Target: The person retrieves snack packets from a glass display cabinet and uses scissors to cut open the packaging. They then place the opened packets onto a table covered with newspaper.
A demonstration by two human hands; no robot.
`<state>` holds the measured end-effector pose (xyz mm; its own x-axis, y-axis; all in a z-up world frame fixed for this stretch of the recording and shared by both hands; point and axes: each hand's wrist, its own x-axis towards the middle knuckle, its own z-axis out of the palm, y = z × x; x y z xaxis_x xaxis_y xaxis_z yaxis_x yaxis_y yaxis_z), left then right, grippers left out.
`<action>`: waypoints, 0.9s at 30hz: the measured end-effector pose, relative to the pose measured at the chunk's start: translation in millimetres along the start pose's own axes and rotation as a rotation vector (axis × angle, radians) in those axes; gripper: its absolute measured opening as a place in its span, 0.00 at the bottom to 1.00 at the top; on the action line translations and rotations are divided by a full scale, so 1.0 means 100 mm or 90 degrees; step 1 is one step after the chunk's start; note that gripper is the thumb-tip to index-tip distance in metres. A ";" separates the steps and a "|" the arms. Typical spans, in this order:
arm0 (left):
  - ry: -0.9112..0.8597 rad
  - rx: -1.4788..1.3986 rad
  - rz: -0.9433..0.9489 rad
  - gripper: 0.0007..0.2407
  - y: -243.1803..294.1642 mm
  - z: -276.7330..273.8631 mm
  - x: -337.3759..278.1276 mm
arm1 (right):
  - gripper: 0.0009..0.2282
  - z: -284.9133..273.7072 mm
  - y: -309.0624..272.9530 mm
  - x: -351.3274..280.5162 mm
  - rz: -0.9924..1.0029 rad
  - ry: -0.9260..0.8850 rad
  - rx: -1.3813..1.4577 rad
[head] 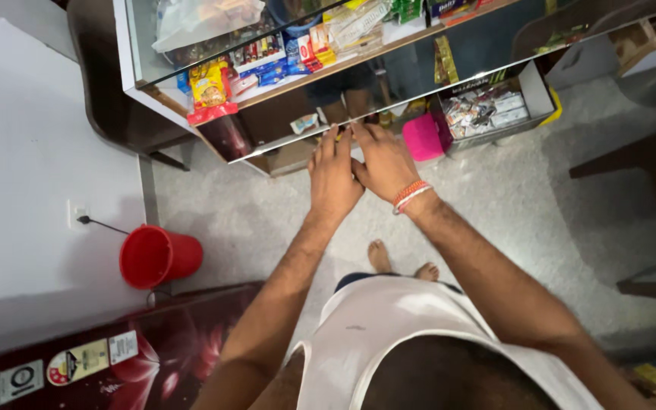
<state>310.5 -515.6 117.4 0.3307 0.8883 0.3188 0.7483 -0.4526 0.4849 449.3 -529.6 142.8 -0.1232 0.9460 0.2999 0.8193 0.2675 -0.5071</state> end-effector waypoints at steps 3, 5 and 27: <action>0.006 -0.003 0.010 0.30 0.05 -0.01 -0.16 | 0.28 0.00 -0.01 -0.17 0.046 -0.022 0.046; 0.016 0.009 0.014 0.30 0.00 0.00 -0.23 | 0.28 0.09 -0.02 -0.22 0.027 -0.004 0.054; -0.058 -0.221 -0.327 0.21 -4.10 0.89 0.39 | 0.26 1.57 -0.97 -0.40 0.297 0.011 0.250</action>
<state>67.5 -288.7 -141.6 0.0372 0.9953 -0.0891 0.5995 0.0491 0.7988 286.5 -564.6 53.4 0.2102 0.9775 -0.0146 0.5169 -0.1238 -0.8471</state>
